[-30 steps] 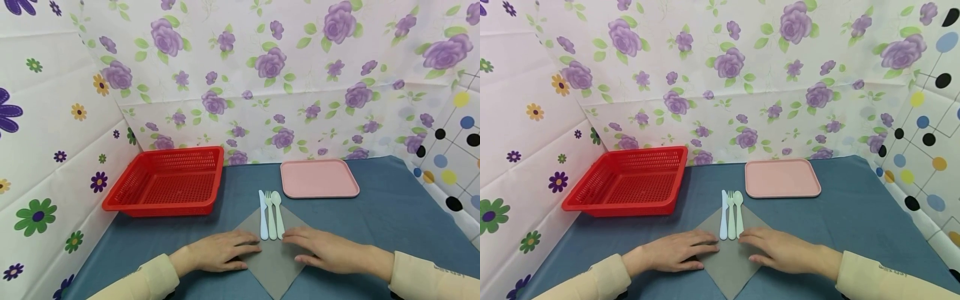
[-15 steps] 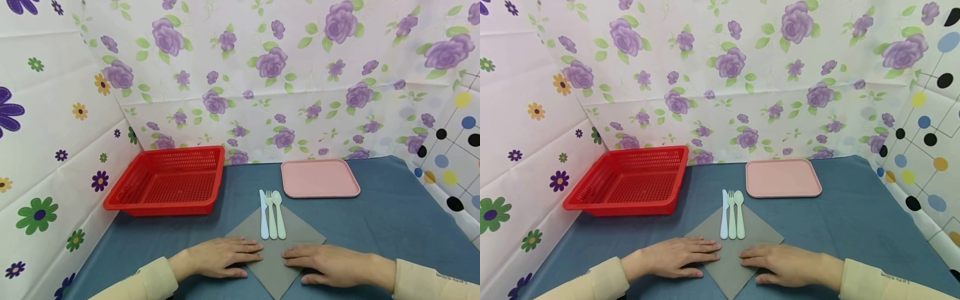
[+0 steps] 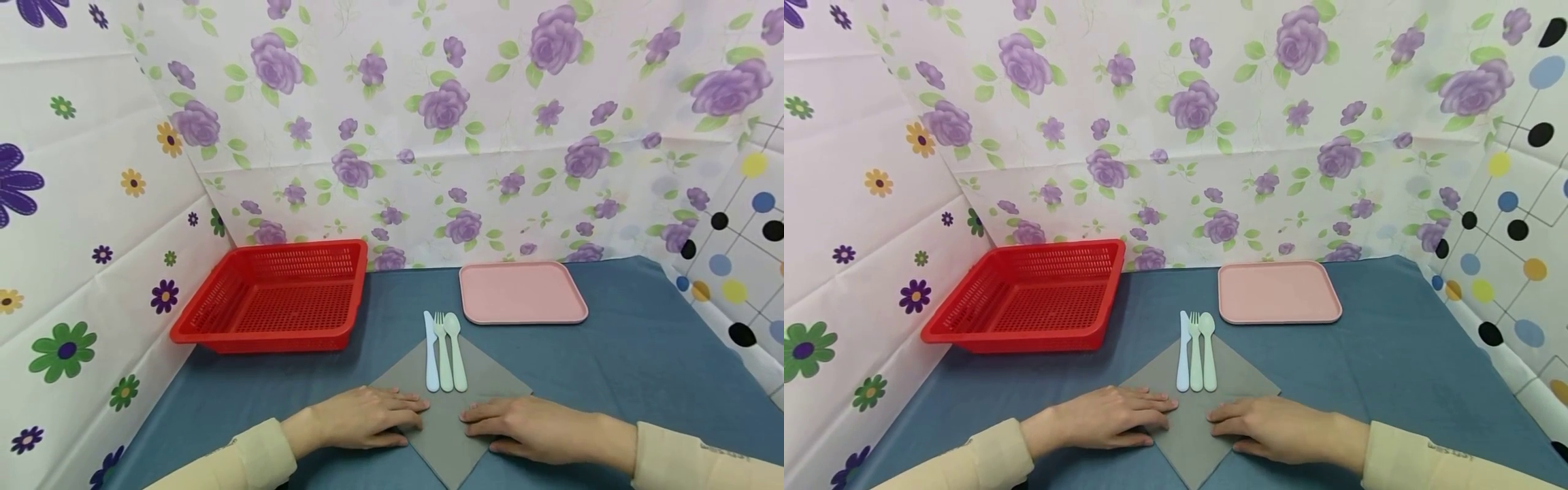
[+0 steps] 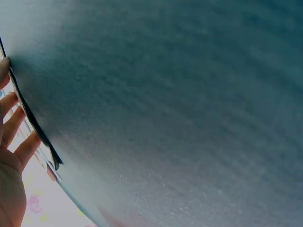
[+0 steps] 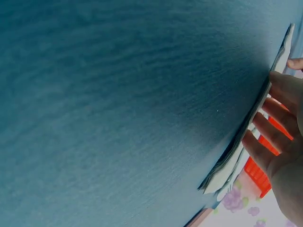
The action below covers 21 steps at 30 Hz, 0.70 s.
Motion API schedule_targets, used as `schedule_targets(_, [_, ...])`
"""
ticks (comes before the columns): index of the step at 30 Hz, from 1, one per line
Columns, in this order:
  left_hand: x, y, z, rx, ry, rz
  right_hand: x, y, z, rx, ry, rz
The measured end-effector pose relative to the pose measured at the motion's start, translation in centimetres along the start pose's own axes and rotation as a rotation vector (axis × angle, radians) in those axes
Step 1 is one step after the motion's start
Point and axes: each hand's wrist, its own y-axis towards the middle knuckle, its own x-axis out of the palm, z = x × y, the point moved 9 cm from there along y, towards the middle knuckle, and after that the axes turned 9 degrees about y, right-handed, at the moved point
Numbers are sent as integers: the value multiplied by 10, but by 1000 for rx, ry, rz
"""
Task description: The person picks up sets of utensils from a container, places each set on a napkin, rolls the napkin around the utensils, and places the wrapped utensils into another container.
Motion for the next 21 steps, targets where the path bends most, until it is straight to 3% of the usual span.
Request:
schedule_targets(11, [-2, 2, 7, 41, 44, 45, -3, 6, -8, -65, -104, 82])
schedule_targets(21, [1, 0, 4, 12, -5, 18, -2, 9, -6, -29, -112, 88])
